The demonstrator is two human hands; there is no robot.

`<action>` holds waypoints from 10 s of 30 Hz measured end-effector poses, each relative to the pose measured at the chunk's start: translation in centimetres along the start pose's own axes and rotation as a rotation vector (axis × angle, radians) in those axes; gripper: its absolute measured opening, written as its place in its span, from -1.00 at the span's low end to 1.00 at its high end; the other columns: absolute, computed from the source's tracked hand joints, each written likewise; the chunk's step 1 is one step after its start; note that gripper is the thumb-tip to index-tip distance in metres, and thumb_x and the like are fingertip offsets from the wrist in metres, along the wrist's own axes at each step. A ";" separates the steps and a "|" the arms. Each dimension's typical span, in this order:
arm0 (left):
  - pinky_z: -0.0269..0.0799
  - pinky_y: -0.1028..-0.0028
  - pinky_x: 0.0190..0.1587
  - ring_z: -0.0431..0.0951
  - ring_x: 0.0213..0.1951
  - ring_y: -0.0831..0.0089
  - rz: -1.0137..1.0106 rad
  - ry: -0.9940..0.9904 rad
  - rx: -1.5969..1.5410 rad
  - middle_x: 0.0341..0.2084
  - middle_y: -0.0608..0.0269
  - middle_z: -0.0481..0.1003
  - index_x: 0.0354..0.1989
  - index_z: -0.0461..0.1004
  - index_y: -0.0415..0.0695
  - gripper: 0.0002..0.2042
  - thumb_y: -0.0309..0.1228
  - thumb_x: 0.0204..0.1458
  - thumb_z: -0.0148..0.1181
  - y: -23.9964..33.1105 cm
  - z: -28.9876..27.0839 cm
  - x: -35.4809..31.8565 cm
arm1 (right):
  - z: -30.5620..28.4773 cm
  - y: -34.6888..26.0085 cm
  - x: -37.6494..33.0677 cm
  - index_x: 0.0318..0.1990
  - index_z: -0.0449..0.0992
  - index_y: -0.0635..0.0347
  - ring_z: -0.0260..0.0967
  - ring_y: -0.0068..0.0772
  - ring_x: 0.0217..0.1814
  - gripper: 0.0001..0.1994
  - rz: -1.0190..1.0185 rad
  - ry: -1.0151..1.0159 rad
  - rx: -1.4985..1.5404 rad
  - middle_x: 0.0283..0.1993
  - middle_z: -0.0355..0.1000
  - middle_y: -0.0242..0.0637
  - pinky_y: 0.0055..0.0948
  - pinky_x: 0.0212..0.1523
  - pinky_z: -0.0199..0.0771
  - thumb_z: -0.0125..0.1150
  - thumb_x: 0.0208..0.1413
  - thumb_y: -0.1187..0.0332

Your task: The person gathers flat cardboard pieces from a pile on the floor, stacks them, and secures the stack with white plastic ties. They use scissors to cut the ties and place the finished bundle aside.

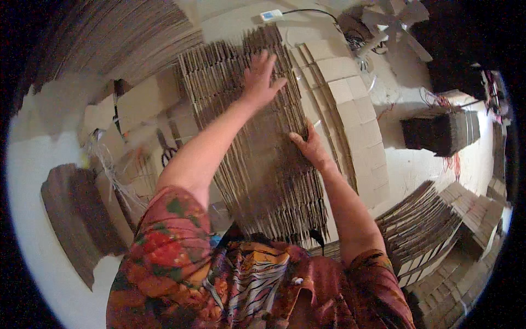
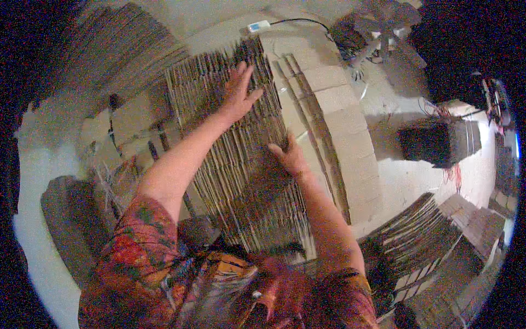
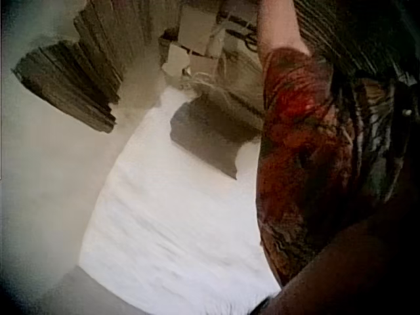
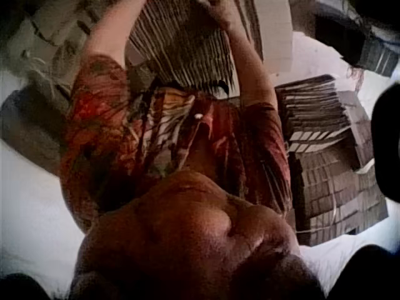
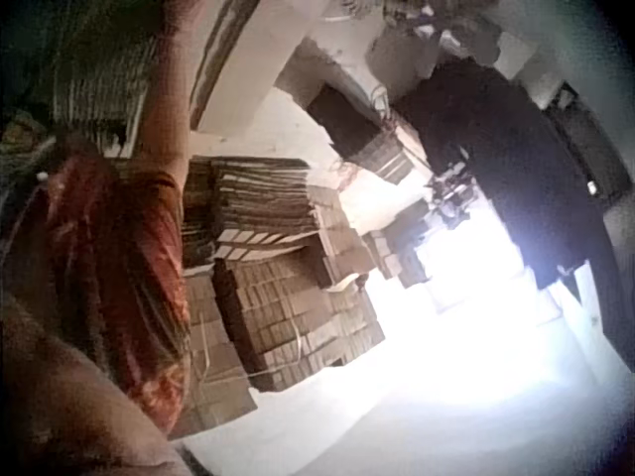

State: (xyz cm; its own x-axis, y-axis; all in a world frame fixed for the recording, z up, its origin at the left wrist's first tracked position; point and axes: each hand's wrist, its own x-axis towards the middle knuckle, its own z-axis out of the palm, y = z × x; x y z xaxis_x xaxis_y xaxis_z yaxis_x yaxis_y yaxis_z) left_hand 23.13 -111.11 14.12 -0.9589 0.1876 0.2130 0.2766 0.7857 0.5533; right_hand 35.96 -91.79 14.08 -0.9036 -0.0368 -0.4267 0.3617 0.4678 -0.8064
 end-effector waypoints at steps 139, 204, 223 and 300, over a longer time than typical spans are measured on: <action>-0.30 0.02 0.20 -0.11 0.23 0.20 0.280 -0.358 0.329 0.09 0.33 0.18 -0.11 0.35 0.04 -0.59 -0.05 -0.14 0.01 1.8 1.3 -3.8 | 0.3 -6.2 1.9 -0.38 0.41 0.24 0.07 -0.72 -0.53 -0.88 -0.289 -0.105 0.288 -0.59 0.20 -0.55 -0.69 -0.51 0.11 -0.09 0.09 0.49; 0.33 0.18 -0.39 0.41 -0.44 0.00 -0.636 -0.029 -0.203 -0.52 -0.04 0.42 -0.58 0.43 -0.25 -0.84 -0.42 -0.15 -0.01 -10.6 -2.6 -23.8 | 21.4 -11.9 5.7 -0.43 0.47 0.13 0.35 -0.19 -0.35 -0.80 -1.057 -0.365 -0.328 -0.43 0.40 -0.22 -0.23 -0.10 0.25 0.17 -0.36 0.48; 0.25 0.45 -0.49 0.36 -0.56 0.45 -0.707 -0.168 -0.591 -0.68 0.26 0.37 -0.45 0.46 -0.23 -0.77 -0.28 -0.06 0.04 -8.9 -18.6 -20.3 | 22.0 -10.9 6.7 -0.39 0.50 -0.01 0.31 -0.21 -0.27 -0.81 -1.191 -0.340 -0.721 -0.47 0.38 -0.28 -0.16 -0.02 0.14 0.14 -0.27 0.32; 0.22 0.51 -0.51 0.32 -0.56 0.48 -1.015 0.771 -1.883 -0.63 0.30 0.33 -0.48 0.35 -0.11 -0.81 -0.30 0.00 -0.15 -8.3 -7.0 -17.9 | 20.9 -12.9 4.3 -0.72 0.16 0.18 0.09 -0.39 -0.63 -0.59 0.059 -0.263 0.835 -0.69 0.16 -0.31 -0.39 -0.47 0.16 -0.17 0.15 0.20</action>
State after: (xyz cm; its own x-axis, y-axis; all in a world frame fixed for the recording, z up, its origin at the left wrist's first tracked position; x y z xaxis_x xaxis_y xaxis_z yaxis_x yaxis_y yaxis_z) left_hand 38.47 -125.14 11.31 -0.7071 -0.3338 -0.6233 0.0461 -0.9014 0.4305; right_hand 32.22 -116.40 14.14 -0.8334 -0.2834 -0.4745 0.5486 -0.3200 -0.7724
